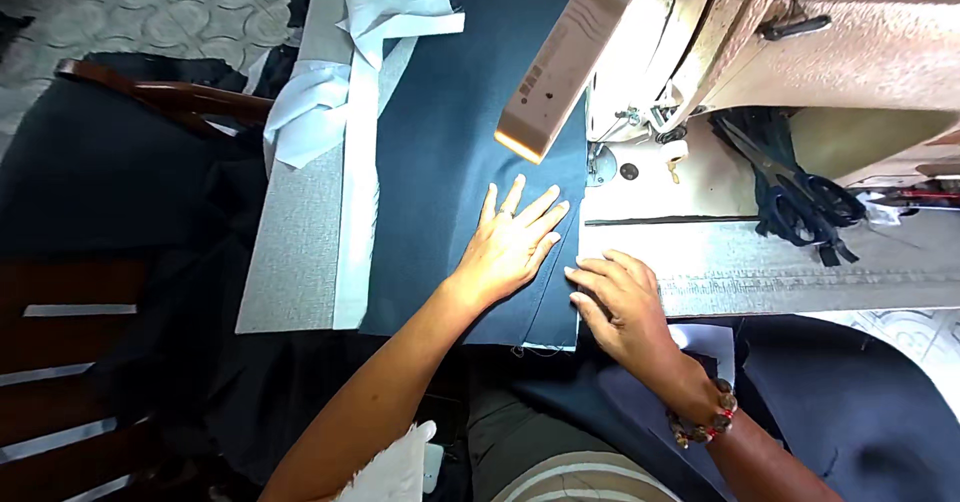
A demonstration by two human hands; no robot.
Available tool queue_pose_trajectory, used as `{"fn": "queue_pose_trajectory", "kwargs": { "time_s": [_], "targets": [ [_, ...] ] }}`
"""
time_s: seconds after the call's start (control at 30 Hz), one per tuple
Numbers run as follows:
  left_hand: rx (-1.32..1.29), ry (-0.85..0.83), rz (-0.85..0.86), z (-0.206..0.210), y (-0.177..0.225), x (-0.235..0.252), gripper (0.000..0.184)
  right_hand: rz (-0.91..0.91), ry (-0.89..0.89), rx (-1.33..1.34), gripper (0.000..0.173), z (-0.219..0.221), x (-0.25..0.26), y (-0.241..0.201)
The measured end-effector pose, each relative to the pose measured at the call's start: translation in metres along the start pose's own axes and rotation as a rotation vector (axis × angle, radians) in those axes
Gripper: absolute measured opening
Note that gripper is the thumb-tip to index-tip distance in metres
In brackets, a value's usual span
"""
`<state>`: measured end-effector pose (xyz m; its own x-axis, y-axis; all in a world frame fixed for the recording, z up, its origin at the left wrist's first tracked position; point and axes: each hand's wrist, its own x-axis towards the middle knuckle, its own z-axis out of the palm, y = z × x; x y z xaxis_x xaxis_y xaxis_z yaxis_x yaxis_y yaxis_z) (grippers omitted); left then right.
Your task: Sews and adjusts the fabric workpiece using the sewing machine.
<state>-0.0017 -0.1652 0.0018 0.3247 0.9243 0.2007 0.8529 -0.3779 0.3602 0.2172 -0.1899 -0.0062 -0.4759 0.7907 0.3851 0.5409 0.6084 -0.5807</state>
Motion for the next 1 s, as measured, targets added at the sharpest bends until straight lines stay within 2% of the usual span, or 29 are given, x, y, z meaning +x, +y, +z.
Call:
{"fn": "queue_pose_trajectory", "kwargs": {
  "time_s": [0.13,0.27,0.4,0.47,0.57,0.63,0.77,0.9,1.0],
  "targets": [
    [0.012,-0.005,0.032,-0.004,0.006,-0.030,0.048,0.020,0.084,-0.053,0.027,-0.010,0.007,0.008],
    [0.014,0.009,0.058,-0.002,0.015,-0.058,0.045,-0.007,0.044,-0.188,0.034,-0.006,0.013,0.005],
    [-0.015,0.002,0.033,-0.004,0.020,-0.065,0.044,-0.031,0.015,-0.241,0.034,0.004,0.010,0.003],
    [-0.041,-0.047,0.003,-0.018,0.024,-0.054,0.042,-0.044,0.024,-0.264,0.033,0.005,0.010,0.004],
    [-0.054,-0.168,-0.020,-0.045,0.026,-0.013,0.035,-0.062,0.036,-0.276,0.032,0.007,0.009,0.005],
    [-0.049,-0.106,0.027,-0.044,0.011,0.025,0.030,-0.061,0.030,-0.254,0.032,0.008,0.009,0.009],
    [-0.028,-0.078,-0.056,-0.025,-0.016,0.083,0.039,-0.044,0.013,-0.223,0.034,0.009,0.008,0.012],
    [-0.066,0.117,0.017,-0.009,-0.024,0.090,0.015,-0.026,0.001,-0.220,0.034,0.009,0.009,0.012],
    [-0.090,0.259,0.067,-0.005,-0.022,0.087,0.013,-0.029,0.014,-0.218,0.034,0.010,0.009,0.011]
  ]
}}
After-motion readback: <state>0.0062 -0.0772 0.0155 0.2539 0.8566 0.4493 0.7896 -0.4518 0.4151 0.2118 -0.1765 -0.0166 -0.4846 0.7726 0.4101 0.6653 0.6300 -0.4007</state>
